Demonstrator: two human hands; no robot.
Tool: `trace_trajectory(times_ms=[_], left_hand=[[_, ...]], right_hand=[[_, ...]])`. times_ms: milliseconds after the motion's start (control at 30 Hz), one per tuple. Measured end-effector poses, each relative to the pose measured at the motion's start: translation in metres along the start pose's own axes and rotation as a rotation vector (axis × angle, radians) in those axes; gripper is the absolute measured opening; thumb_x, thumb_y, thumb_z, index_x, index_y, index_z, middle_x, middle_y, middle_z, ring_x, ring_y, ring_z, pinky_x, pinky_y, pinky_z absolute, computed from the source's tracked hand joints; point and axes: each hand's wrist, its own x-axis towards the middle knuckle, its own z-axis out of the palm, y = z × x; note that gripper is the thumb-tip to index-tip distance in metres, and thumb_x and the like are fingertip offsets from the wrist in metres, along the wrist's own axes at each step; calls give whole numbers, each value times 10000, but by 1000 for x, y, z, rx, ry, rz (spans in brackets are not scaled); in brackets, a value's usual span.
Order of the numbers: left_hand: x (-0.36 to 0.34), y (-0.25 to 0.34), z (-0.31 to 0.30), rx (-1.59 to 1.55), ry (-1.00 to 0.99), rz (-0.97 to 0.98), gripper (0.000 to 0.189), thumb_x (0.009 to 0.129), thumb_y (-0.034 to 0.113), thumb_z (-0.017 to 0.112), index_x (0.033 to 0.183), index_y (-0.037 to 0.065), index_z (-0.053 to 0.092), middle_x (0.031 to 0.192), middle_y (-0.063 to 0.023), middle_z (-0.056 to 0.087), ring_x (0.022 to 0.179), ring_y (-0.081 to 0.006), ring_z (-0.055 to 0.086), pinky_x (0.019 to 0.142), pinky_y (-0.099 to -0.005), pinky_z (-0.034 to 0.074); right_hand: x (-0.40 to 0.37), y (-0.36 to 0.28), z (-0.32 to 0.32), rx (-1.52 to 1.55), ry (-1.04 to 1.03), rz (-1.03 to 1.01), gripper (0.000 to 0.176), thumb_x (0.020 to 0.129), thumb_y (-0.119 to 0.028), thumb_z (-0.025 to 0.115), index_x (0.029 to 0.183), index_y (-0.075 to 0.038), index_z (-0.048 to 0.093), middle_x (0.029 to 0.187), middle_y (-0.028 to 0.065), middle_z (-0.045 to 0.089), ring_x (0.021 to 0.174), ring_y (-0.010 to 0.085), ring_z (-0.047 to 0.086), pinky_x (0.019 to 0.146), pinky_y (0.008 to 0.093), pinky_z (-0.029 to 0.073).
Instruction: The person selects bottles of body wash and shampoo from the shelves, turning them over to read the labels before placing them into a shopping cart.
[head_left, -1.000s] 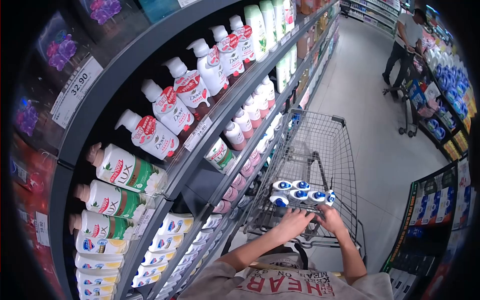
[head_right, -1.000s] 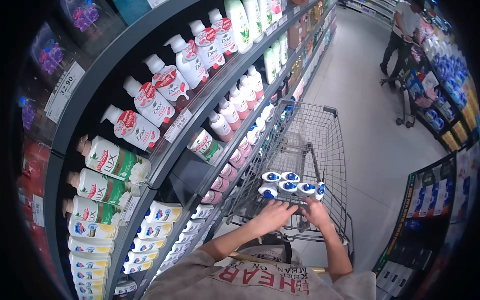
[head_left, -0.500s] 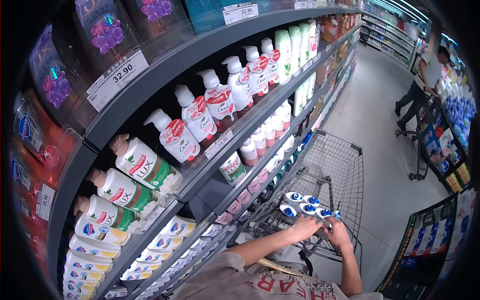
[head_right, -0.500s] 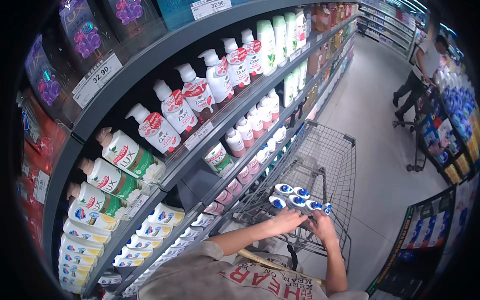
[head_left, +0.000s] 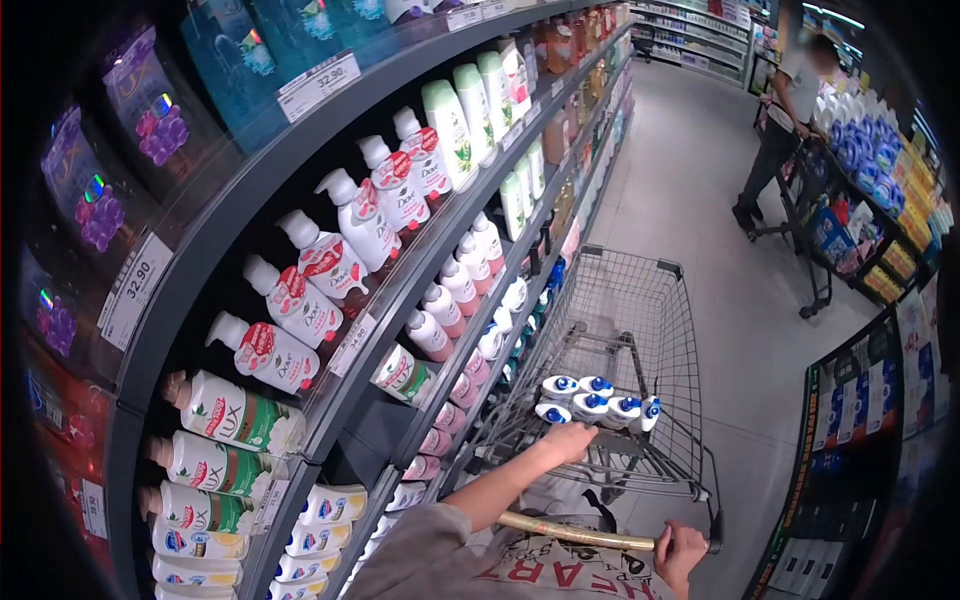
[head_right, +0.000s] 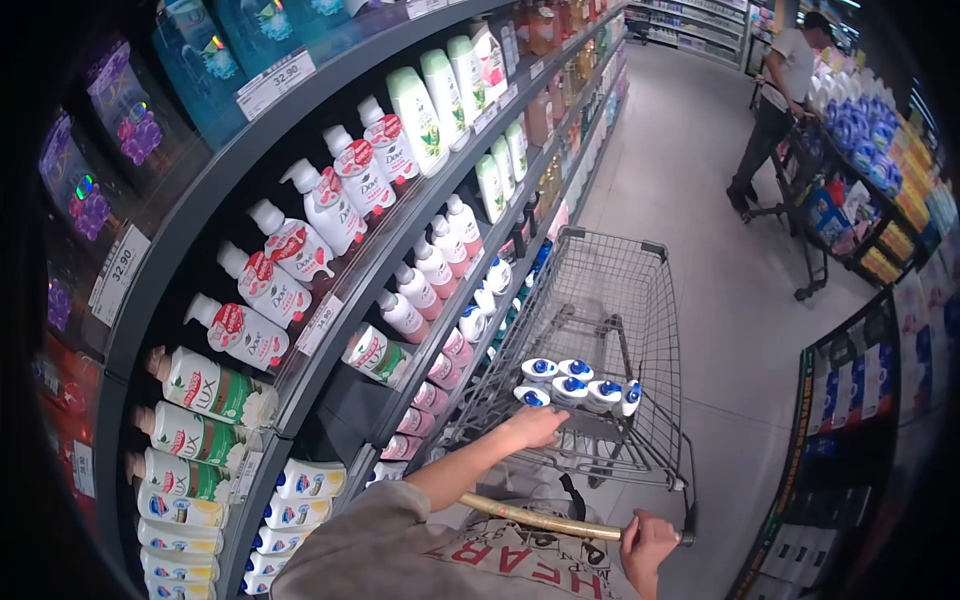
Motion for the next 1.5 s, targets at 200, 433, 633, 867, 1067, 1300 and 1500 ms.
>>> trace_trajectory(times_ms=[200, 433, 633, 867, 1067, 1300, 1500], left_hand=[[2, 22, -42, -73, 10, 57, 497, 806, 168, 716, 1250, 58, 521, 1091, -206, 647, 1034, -381, 651, 830, -492, 547], [18, 30, -57, -27, 54, 146, 589, 814, 170, 717, 1352, 76, 497, 1124, -191, 628, 1002, -369, 651, 841, -467, 539], [44, 27, -66, 18, 130, 156, 536, 801, 168, 736, 1283, 74, 521, 1105, -173, 639, 1037, -365, 644, 862, -504, 517], [82, 15, -83, 36, 60, 142, 512, 813, 188, 740, 1263, 78, 522, 1091, -174, 644, 1040, -362, 649, 868, -544, 512], [108, 10, -106, -56, 126, 204, 492, 822, 187, 732, 1256, 74, 528, 1060, -180, 652, 1031, -371, 651, 857, -530, 528], [149, 1, -125, -87, 133, 232, 471, 820, 132, 709, 1253, 60, 537, 1052, -186, 654, 996, -381, 664, 851, -522, 533], [175, -2, -150, -425, 81, 337, 544, 902, 299, 676, 1354, 58, 493, 1137, -219, 645, 1009, -401, 645, 871, -467, 524]], right_hand=[[15, -1, 15, -119, 138, -8, 90, 749, -103, 579, 810, -88, 643, 661, 64, 564, 577, 274, 520, 570, 399, 359], [40, 9, 23, -146, 173, -32, 85, 739, -101, 588, 805, -93, 641, 627, 67, 529, 562, 274, 508, 562, 407, 364], [74, 12, 24, -148, 93, 20, 84, 760, -112, 585, 810, -88, 649, 604, 87, 555, 558, 305, 547, 565, 437, 393], [139, 12, 22, -189, -188, 317, 152, 756, -154, 618, 883, -113, 690, 648, 91, 673, 633, 330, 671, 616, 461, 496], [184, 22, 29, -255, -214, 394, 204, 741, -167, 641, 931, -155, 712, 698, 82, 706, 681, 328, 687, 660, 453, 522], [236, 34, 38, -250, -163, 387, 216, 727, -136, 651, 932, -151, 714, 702, 87, 706, 694, 333, 690, 671, 448, 528], [275, 48, 44, -269, -168, 394, 210, 727, -126, 654, 928, -143, 715, 723, 107, 710, 715, 336, 695, 688, 449, 538]])
